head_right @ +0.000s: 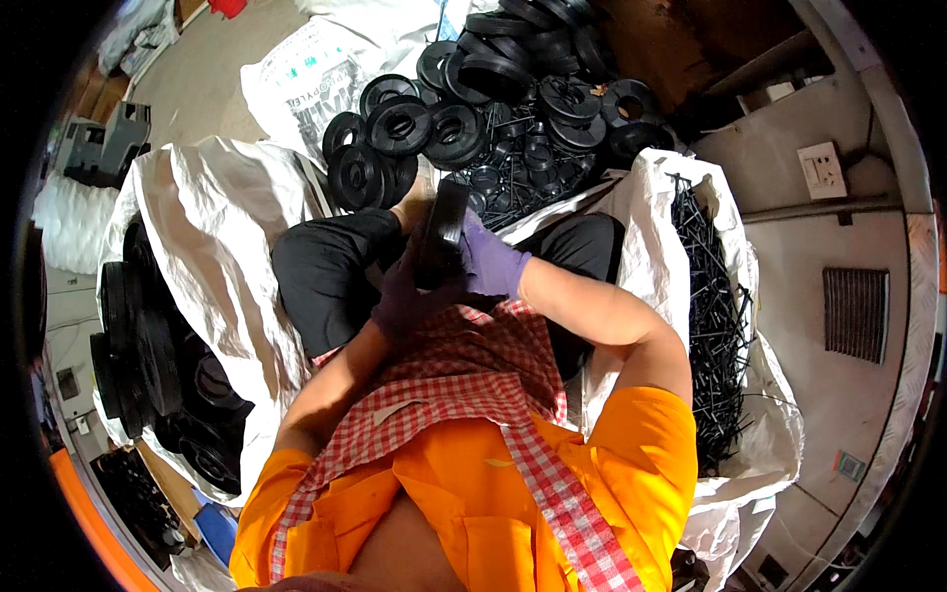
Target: The person sorts black circular parts and cords from a pile into separate bags while sitting on the floor.
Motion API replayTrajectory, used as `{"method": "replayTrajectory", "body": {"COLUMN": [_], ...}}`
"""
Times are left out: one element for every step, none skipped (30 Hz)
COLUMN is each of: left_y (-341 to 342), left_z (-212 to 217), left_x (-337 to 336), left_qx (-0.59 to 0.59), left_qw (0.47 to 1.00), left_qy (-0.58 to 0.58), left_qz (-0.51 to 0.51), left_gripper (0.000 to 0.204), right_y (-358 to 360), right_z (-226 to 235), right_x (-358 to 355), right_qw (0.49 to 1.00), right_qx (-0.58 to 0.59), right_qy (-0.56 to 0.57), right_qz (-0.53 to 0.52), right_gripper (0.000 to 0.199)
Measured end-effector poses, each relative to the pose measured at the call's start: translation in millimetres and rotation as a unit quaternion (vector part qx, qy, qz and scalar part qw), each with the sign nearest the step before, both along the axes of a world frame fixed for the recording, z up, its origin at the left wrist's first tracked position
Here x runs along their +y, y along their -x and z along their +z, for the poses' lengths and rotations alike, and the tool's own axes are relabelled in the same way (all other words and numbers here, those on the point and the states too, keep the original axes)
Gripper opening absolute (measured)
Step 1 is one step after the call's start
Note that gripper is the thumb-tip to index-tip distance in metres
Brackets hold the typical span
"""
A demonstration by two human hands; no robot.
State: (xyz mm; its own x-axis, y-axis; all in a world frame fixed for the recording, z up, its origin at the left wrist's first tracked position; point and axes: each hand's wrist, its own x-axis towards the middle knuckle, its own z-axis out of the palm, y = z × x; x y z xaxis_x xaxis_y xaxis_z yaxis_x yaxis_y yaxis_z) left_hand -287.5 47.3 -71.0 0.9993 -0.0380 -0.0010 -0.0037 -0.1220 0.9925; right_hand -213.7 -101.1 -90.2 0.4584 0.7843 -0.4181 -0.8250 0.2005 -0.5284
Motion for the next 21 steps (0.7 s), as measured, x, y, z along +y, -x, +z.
{"method": "replayTrajectory", "body": {"left_y": [-0.7,-1.6,-2.0,-3.4,-3.6,-1.8,-1.4,-0.8,-2.6,-5.6,-7.9,-7.4,-7.5,-9.1,-10.4,-4.1,4.7,16.4,7.0,1.0,0.3], "left_z": [3.1,6.2,12.4,15.6,9.9,2.8,-1.0,-0.4,1.4,3.0,2.5,-0.7,-4.5,-11.0,-20.0,-23.7,-27.6,-28.5,11.7,58.0,58.5], "left_x": [1.5,4.0,-1.9,-6.9,-0.4,9.7,14.0,13.2,8.8,7.6,6.4,4.8,3.5,6.4,15.4,43.2,73.6,108.1,109.9,114.7,160.8], "left_qx": [-0.012,-0.025,0.006,0.039,0.089,0.139,0.189,0.191,0.191,0.187,0.122,0.060,-0.002,0.006,0.016,-0.052,-0.118,-0.254,-0.187,-0.072,0.049], "left_qw": [1.000,0.999,0.992,0.973,0.970,0.965,0.957,0.964,0.970,0.975,0.990,0.997,0.998,0.996,0.993,0.981,0.933,0.746,0.642,0.514,0.149], "left_qy": [0.014,0.027,0.127,0.226,0.222,0.218,0.215,0.181,0.149,0.115,0.066,0.017,-0.033,-0.012,0.009,-0.156,-0.317,-0.611,-0.712,-0.791,-0.908], "left_qz": [0.008,0.015,0.025,0.035,0.039,0.044,0.044,0.043,0.034,0.029,0.037,0.046,0.055,0.087,0.117,0.107,0.123,0.077,0.215,0.324,0.389], "left_gripper": [0.049,0.051,0.054,0.057,0.058,0.059,0.060,0.059,0.059,0.058,0.057,0.056,0.055,0.055,0.055,0.051,0.046,0.038,0.031,0.026,0.034], "right_y": [-4.3,-9.3,-12.4,-15.3,-17.6,-18.0,-17.4,-13.6,-5.4,1.4,0.1,-1.5,-9.1,-19.9,-35.4,-51.1,-74.0,-97.0,-119.3,-135.5,-163.7], "right_z": [10.4,23.3,-16.2,-55.1,-45.3,-15.4,13.9,33.2,28.2,18.4,13.5,8.2,4.8,1.9,-2.7,-8.4,-7.2,-4.6,-3.7,7.3,-26.6], "right_x": [1.7,2.1,-13.3,-29.5,-24.9,-18.2,-15.7,-17.1,-15.6,-3.9,-2.3,-0.2,-2.1,-4.1,-10.0,-16.9,-25.0,-36.4,-51.7,-66.1,-99.9], "right_qw": [0.997,0.988,0.892,0.617,0.607,0.596,0.584,0.615,0.767,0.881,0.891,0.900,0.821,0.719,0.691,0.658,0.699,0.737,0.769,0.871,0.701], "right_qx": [0.003,0.006,-0.404,-0.726,-0.741,-0.756,-0.768,-0.731,-0.603,-0.450,-0.438,-0.424,-0.559,-0.679,-0.692,-0.704,-0.666,-0.622,-0.575,-0.274,-0.498], "right_qy": [0.074,0.149,0.180,0.302,0.282,0.261,0.244,0.268,0.214,0.144,0.118,0.090,0.112,0.131,0.168,0.201,0.228,0.254,0.280,0.409,0.511], "right_qz": [0.020,0.039,0.094,0.019,0.047,0.075,0.101,0.120,0.054,-0.018,-0.027,-0.036,0.018,0.071,0.123,0.173,0.126,0.070,0.009,-0.010,-0.016], "right_gripper": [0.070,0.066,0.061,0.059,0.058,0.057,0.056,0.048,0.047,0.047,0.047,0.047,0.049,0.050,0.043,0.036,0.029,0.025,0.026,0.032,0.035]}}
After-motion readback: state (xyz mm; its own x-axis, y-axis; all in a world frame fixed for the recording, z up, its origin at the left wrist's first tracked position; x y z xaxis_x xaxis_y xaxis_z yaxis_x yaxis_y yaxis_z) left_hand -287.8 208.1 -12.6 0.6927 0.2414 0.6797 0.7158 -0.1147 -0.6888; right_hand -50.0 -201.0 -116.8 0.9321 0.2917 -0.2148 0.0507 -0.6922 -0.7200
